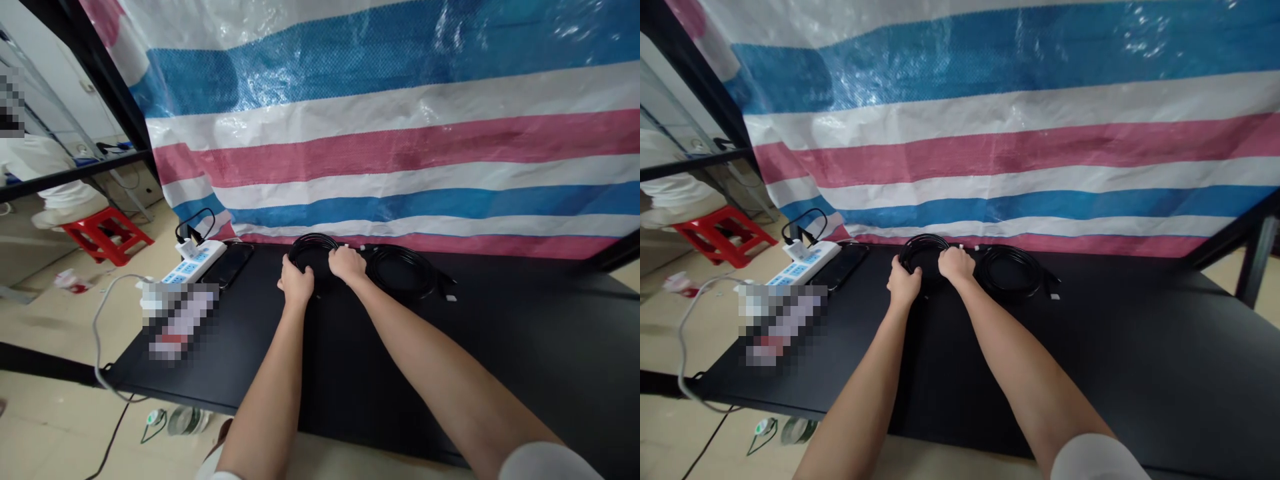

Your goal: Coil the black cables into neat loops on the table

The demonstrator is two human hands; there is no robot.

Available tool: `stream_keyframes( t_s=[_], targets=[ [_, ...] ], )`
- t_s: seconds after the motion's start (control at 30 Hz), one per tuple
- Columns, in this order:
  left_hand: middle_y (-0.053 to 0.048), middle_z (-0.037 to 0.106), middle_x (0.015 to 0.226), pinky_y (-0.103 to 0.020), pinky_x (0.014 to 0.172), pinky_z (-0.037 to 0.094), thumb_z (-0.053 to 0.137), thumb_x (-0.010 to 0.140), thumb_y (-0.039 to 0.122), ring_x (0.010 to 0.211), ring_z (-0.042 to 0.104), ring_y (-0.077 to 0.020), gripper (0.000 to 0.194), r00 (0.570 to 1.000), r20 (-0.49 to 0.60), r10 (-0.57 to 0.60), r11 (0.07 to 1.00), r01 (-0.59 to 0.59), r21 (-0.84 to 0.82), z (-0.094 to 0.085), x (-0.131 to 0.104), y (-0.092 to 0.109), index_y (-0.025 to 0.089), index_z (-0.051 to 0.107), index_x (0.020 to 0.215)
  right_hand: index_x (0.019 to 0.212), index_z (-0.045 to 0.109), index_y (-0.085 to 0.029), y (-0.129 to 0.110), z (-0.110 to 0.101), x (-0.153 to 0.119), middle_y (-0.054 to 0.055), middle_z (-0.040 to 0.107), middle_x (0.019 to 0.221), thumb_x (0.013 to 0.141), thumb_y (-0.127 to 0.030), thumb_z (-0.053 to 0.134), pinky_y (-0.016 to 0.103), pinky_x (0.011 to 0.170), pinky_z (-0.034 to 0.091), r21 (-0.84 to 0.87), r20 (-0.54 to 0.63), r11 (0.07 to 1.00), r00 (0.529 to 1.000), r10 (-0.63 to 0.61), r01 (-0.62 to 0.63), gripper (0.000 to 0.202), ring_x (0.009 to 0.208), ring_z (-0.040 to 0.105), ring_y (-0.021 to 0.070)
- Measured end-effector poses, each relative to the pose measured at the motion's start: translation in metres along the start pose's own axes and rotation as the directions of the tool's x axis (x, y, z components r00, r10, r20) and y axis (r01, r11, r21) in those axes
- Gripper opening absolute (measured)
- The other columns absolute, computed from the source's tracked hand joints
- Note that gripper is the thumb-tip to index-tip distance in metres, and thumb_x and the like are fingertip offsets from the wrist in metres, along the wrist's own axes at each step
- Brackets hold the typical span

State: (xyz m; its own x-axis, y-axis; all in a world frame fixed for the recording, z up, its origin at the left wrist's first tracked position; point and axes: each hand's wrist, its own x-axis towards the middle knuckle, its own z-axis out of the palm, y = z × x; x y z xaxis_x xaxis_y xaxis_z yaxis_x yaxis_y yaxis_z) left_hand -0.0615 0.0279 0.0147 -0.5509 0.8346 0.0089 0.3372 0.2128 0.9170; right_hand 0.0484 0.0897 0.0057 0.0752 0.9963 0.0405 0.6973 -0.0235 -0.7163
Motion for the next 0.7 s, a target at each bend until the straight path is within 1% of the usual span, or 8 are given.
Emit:
stream_keyframes(
  t_s=[0.13,0.27,0.33,0.47,0.53,0.6,0.67,0.7],
  targets=[
    [-0.027,0.044,0.139,-0.049,0.110,0.025,0.064,0.065,0.013,0.137,0.032,-0.0364,0.069,0.997,0.015,0.077,0.995,-0.078,0.062,0.004,-0.001,-0.005,0.012,0.040,0.130,0.089,0.070,-0.017,0.006,0.007,0.005,0.017,0.070,0.081,0.082,-0.033,0.052,0.038,0.075,0.049,-0.108,-0.051,0.993,0.998,0.045,-0.050,0.026,0.090,0.067,0.0292],
    [-0.027,0.032,0.146,-0.049,0.109,0.025,0.068,0.065,0.020,0.138,0.029,-0.0382,0.073,0.995,0.033,0.098,0.983,-0.102,0.154,0.006,-0.004,-0.008,0.014,0.038,0.131,0.102,0.063,-0.012,-0.001,0.004,-0.001,0.020,0.068,0.095,0.080,-0.026,0.053,0.038,0.073,0.049,-0.146,-0.077,0.981,0.991,0.113,-0.124,0.028,0.091,0.066,0.0300],
    [-0.027,0.031,0.147,-0.051,0.108,0.025,0.072,0.063,0.028,0.138,0.026,-0.0405,0.072,0.994,0.051,0.094,0.973,-0.103,0.206,0.005,-0.007,-0.006,0.015,0.042,0.128,0.111,0.057,-0.011,-0.006,0.001,-0.006,0.022,0.063,0.108,0.080,-0.022,0.053,0.038,0.074,0.049,-0.173,-0.104,0.976,0.988,0.116,-0.133,0.033,0.093,0.065,0.0299],
    [-0.024,0.034,0.146,-0.058,0.109,0.016,0.079,0.055,0.036,0.139,0.018,-0.0436,0.061,0.982,0.099,0.162,0.925,-0.186,0.332,0.002,-0.013,0.000,0.018,0.057,0.109,0.116,0.056,-0.015,-0.010,-0.004,-0.013,0.019,0.055,0.120,0.083,-0.019,0.047,0.038,0.078,0.047,-0.242,-0.114,0.969,0.993,0.014,-0.042,0.034,0.099,0.062,0.0286],
    [-0.019,0.044,0.139,-0.058,0.109,0.015,0.080,0.053,0.033,0.136,0.025,-0.0420,0.047,0.952,0.182,0.248,0.905,-0.294,0.307,0.002,-0.014,0.001,0.021,0.063,0.096,0.110,0.061,-0.015,-0.008,-0.005,-0.013,0.017,0.057,0.118,0.084,-0.017,0.044,0.039,0.085,0.045,-0.276,-0.105,0.961,0.992,-0.062,0.031,0.031,0.108,0.057,0.0288],
    [-0.012,0.060,0.119,-0.055,0.108,0.017,0.081,0.052,0.024,0.125,0.041,-0.0379,0.033,0.887,0.318,0.336,0.890,-0.409,0.202,0.004,-0.014,0.001,0.024,0.067,0.081,0.102,0.066,-0.015,-0.003,-0.006,-0.011,0.016,0.060,0.113,0.083,-0.014,0.044,0.039,0.092,0.042,-0.301,-0.086,0.948,0.987,-0.137,0.105,0.030,0.112,0.053,0.0284],
    [-0.007,0.066,0.093,-0.053,0.108,0.019,0.078,0.052,0.014,0.110,0.052,-0.0335,0.022,0.819,0.431,0.379,0.887,-0.454,0.084,0.006,-0.013,-0.001,0.025,0.066,0.066,0.098,0.070,-0.015,0.002,-0.006,-0.008,0.015,0.064,0.108,0.081,-0.013,0.044,0.039,0.096,0.039,-0.313,-0.060,0.937,0.981,-0.183,0.155,0.031,0.109,0.053,0.0282],
    [-0.006,0.065,0.084,-0.052,0.107,0.020,0.074,0.053,0.009,0.104,0.055,-0.0319,0.020,0.802,0.457,0.385,0.892,-0.451,0.039,0.007,-0.012,-0.002,0.025,0.065,0.060,0.097,0.071,-0.015,0.004,-0.006,-0.007,0.015,0.065,0.107,0.081,-0.013,0.044,0.039,0.096,0.039,-0.315,-0.047,0.934,0.980,-0.193,0.169,0.031,0.107,0.053,0.0282]
  ],
)
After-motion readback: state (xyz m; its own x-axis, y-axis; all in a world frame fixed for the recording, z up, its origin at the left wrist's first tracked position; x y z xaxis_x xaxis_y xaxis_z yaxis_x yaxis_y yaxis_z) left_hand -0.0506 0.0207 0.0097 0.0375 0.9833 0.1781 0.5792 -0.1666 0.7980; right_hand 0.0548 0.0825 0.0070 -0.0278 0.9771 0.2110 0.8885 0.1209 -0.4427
